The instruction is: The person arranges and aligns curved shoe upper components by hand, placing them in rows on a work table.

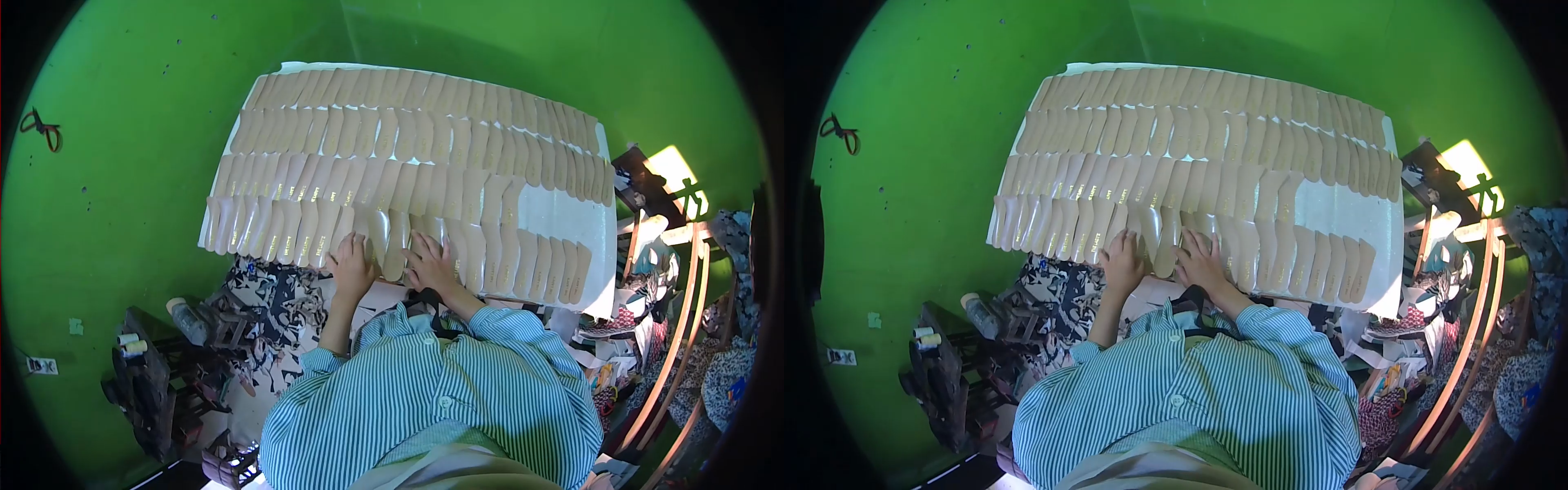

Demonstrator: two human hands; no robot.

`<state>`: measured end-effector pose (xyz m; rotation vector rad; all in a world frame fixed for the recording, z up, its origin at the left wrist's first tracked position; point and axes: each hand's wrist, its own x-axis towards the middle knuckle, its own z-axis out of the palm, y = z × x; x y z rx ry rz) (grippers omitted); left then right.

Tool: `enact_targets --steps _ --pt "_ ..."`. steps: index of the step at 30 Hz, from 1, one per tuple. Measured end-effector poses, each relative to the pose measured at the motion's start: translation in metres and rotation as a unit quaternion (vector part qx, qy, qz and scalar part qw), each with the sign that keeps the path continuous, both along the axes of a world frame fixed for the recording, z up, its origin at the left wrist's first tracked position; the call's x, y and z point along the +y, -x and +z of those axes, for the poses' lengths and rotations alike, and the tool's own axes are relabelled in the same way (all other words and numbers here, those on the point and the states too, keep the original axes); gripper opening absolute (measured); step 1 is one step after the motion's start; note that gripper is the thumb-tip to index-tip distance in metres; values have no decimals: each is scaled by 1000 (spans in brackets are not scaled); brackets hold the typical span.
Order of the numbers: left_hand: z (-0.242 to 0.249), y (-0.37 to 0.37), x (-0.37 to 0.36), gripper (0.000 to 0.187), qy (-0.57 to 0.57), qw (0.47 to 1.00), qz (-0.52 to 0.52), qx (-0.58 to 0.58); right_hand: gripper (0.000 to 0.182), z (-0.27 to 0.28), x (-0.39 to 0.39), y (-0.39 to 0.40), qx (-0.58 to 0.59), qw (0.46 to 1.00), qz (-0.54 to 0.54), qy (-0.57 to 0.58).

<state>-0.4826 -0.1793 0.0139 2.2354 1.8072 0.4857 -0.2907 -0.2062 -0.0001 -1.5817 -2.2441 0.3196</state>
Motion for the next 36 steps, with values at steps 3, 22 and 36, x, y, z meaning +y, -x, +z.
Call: enact_targets --steps 3,22,36 --pt "-1 6 -6 49 10 999 39 6 39 1 5 18 0 1000 25 -1" --pt "-2 38 -2 41 -82 990 100 -54 42 10 9 47 -4 999 51 8" --pt "-6 71 1 40 28 986 153 61 48 9 31 90 -42 986 158 6"
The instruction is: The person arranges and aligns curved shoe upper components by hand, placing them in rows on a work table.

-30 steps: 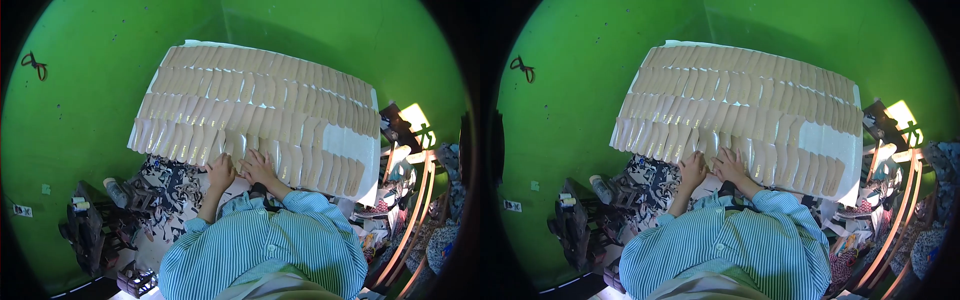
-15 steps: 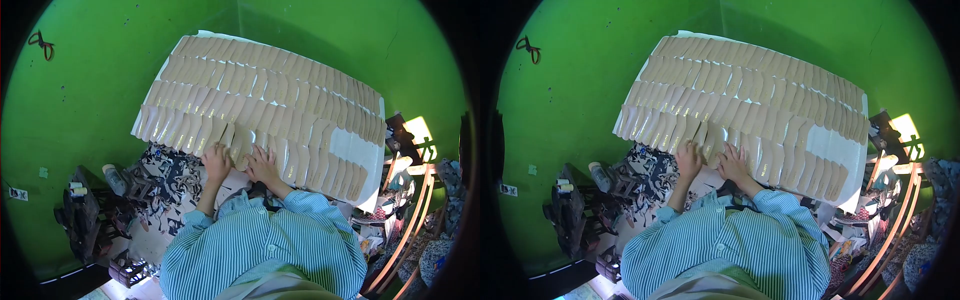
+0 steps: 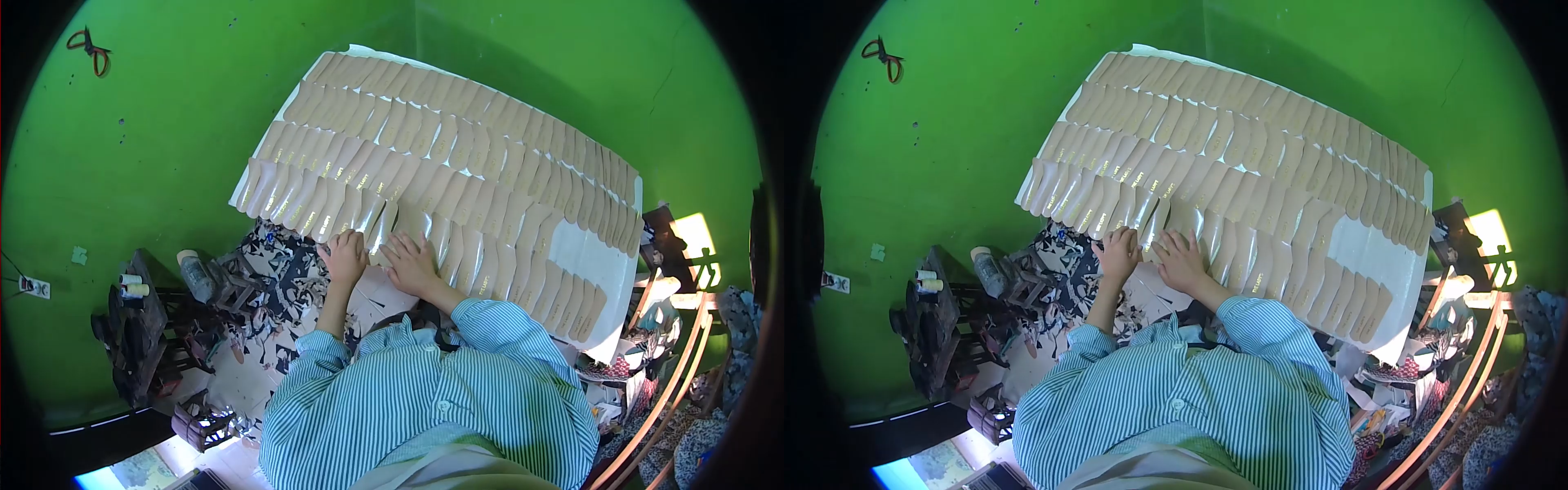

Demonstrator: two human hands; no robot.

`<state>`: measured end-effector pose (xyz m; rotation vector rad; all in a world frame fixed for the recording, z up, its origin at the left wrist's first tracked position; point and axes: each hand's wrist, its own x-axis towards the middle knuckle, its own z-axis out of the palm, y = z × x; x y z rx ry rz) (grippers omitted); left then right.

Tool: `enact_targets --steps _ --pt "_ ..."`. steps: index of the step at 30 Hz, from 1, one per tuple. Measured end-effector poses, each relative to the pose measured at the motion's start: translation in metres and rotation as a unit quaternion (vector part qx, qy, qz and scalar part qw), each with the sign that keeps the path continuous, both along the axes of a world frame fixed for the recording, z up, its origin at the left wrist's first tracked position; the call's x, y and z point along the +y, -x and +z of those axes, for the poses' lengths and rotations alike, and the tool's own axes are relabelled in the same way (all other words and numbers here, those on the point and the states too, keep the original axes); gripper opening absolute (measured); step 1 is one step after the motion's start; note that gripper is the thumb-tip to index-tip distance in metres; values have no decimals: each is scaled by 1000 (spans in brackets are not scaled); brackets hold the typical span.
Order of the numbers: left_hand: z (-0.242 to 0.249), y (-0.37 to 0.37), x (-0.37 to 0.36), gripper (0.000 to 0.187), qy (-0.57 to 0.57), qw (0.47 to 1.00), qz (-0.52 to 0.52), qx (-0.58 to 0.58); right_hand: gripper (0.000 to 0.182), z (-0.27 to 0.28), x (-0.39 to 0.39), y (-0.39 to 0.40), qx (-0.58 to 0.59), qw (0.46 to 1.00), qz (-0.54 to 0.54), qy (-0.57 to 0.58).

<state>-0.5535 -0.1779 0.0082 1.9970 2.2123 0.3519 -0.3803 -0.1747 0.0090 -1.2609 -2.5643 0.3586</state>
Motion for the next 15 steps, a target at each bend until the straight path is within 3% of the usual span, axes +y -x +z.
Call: enact_targets --steps 7,15 --pt "-8 3 0 42 21 1000 9 3 46 -1 12 12 -22 1000 -9 18" --pt "-8 21 13 21 -35 998 -39 -44 35 -4 8 24 5 997 -81 -3"
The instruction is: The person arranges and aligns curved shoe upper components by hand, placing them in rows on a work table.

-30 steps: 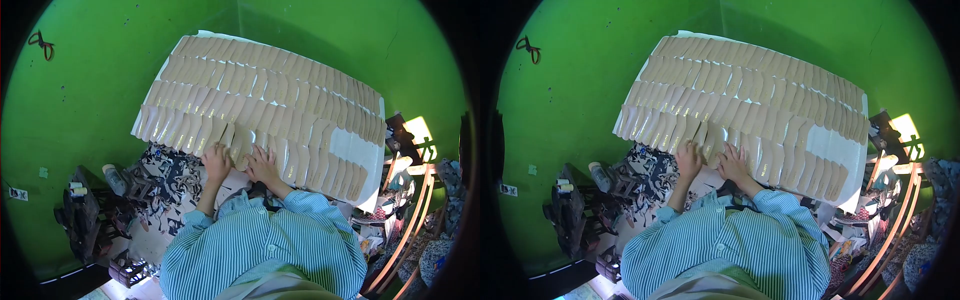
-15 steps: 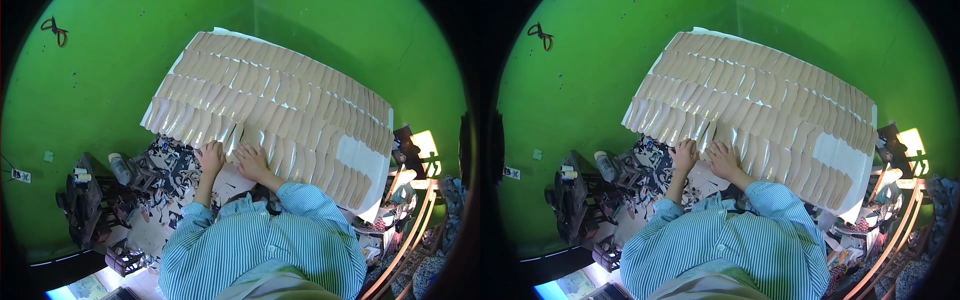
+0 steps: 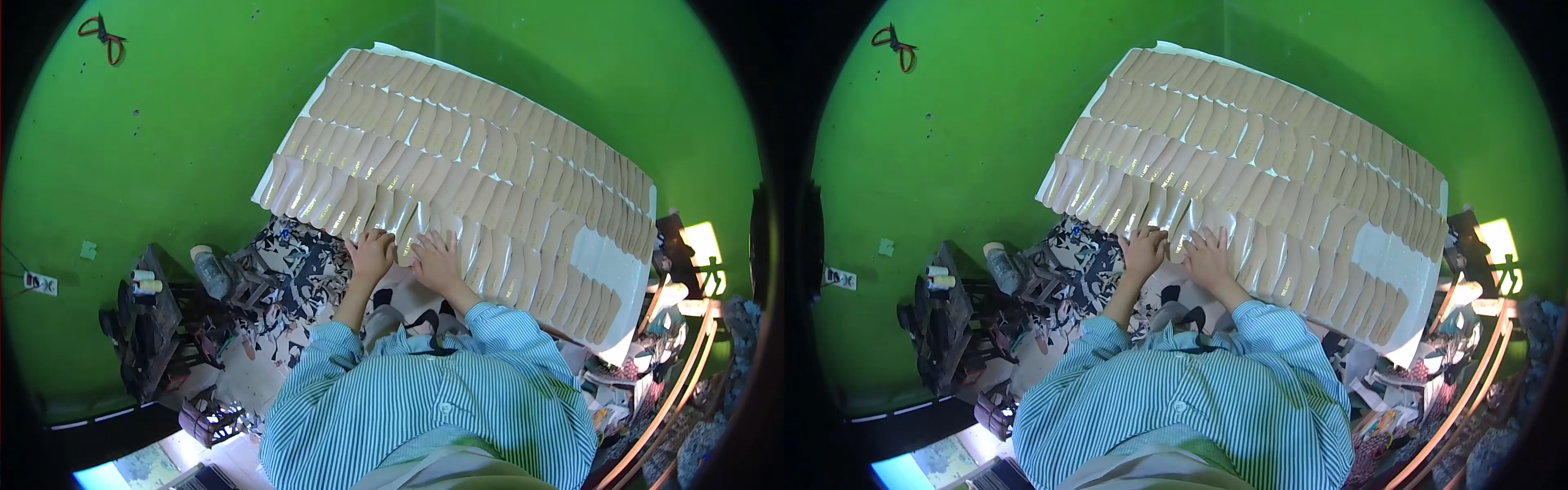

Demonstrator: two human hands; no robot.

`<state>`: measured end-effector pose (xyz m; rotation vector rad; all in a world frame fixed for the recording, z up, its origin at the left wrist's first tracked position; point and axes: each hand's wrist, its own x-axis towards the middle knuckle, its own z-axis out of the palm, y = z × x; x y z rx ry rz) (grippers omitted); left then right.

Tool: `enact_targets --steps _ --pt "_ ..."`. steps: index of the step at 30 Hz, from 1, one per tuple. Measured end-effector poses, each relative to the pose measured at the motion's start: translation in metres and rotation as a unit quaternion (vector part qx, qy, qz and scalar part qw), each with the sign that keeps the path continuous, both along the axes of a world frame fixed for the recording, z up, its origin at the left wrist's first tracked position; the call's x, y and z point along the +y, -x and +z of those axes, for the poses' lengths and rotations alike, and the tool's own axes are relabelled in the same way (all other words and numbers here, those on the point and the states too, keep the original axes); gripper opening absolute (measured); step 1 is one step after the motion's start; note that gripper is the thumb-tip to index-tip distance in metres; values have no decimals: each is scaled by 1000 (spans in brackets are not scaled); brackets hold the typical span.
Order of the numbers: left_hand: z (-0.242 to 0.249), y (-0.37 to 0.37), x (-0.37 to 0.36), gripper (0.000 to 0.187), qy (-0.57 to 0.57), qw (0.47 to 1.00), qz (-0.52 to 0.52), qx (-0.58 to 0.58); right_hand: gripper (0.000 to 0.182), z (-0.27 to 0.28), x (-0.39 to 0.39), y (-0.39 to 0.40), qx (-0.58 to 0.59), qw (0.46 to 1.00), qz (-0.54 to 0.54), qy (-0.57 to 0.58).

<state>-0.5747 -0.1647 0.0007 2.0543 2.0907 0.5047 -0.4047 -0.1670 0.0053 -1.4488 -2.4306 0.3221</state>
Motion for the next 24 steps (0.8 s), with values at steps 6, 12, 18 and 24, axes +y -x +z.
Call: enact_targets --steps 6,12,18,24 --pt "1 25 13 14 -58 989 -135 30 28 -1 -7 31 -11 993 -114 -24" --pt "1 38 11 28 -66 973 -218 33 30 2 -6 48 -95 982 -159 -41" --pt "-1 55 23 30 -106 943 -315 31 29 -5 -11 56 -51 971 -222 -76" --pt "3 61 34 28 -54 930 -361 46 30 -8 -15 63 -41 963 -248 -95"
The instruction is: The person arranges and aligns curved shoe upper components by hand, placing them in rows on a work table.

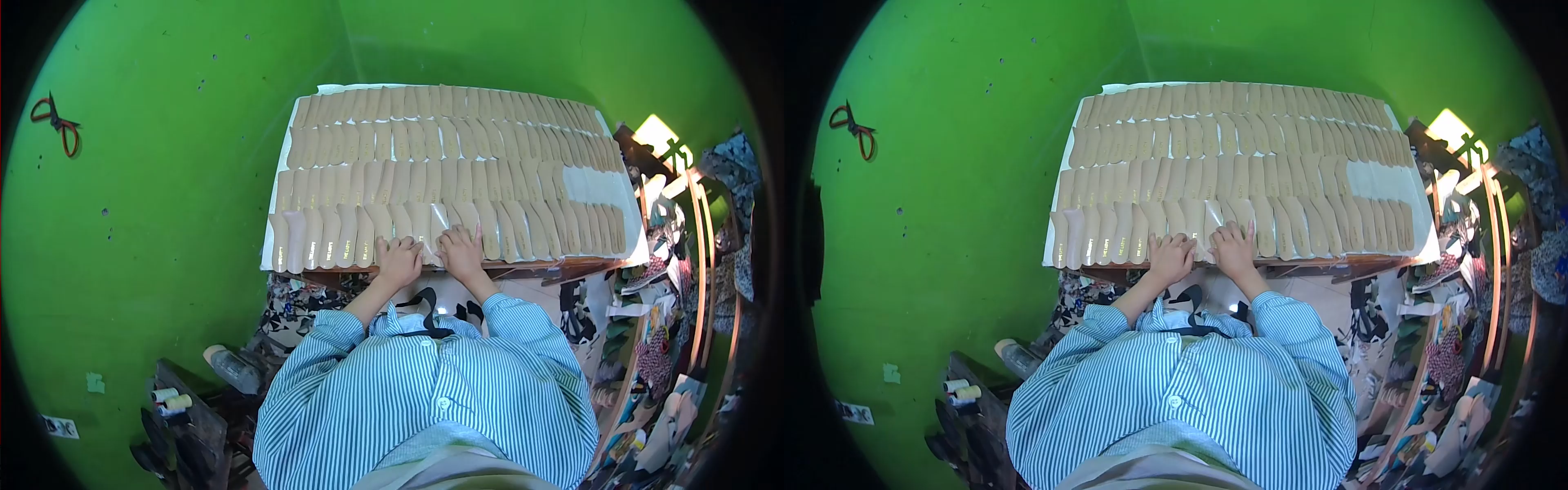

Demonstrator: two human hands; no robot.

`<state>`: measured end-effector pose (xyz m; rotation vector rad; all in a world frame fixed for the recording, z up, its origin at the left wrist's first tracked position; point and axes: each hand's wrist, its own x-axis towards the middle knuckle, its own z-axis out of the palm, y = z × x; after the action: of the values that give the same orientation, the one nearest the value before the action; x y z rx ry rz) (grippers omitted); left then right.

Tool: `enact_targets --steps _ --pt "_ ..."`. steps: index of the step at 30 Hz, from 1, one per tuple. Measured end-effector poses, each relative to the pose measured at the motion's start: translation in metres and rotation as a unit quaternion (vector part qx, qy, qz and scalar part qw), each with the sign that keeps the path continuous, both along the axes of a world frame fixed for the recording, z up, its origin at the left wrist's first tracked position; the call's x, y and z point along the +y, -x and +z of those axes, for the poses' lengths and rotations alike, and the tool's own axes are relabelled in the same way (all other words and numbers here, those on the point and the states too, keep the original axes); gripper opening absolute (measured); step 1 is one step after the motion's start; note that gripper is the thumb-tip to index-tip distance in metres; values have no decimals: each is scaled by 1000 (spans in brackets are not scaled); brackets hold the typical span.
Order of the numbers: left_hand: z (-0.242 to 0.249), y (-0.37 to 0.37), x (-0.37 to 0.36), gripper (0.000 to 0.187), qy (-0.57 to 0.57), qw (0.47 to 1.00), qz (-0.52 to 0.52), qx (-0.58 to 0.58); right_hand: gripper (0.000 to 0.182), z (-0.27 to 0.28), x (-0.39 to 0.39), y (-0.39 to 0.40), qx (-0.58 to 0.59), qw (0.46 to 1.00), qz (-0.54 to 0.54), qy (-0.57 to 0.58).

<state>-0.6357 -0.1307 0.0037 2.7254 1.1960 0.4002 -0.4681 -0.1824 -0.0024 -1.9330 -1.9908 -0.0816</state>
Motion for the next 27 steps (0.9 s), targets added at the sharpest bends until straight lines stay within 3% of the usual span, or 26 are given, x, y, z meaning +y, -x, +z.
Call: enact_targets --steps 15,18,20,27 --pt "-6 19 -6 36 38 999 -10 -28 23 -8 4 9 -28 998 -54 0" --pt "-10 23 -6 36 56 996 -21 -67 25 -10 4 10 -33 997 -63 -15" --pt "-14 29 -4 36 67 984 -42 -162 24 -9 3 11 -23 997 -71 -8" --pt "-2 55 -4 38 21 986 11 -166 24 5 2 25 16 997 -75 -20"
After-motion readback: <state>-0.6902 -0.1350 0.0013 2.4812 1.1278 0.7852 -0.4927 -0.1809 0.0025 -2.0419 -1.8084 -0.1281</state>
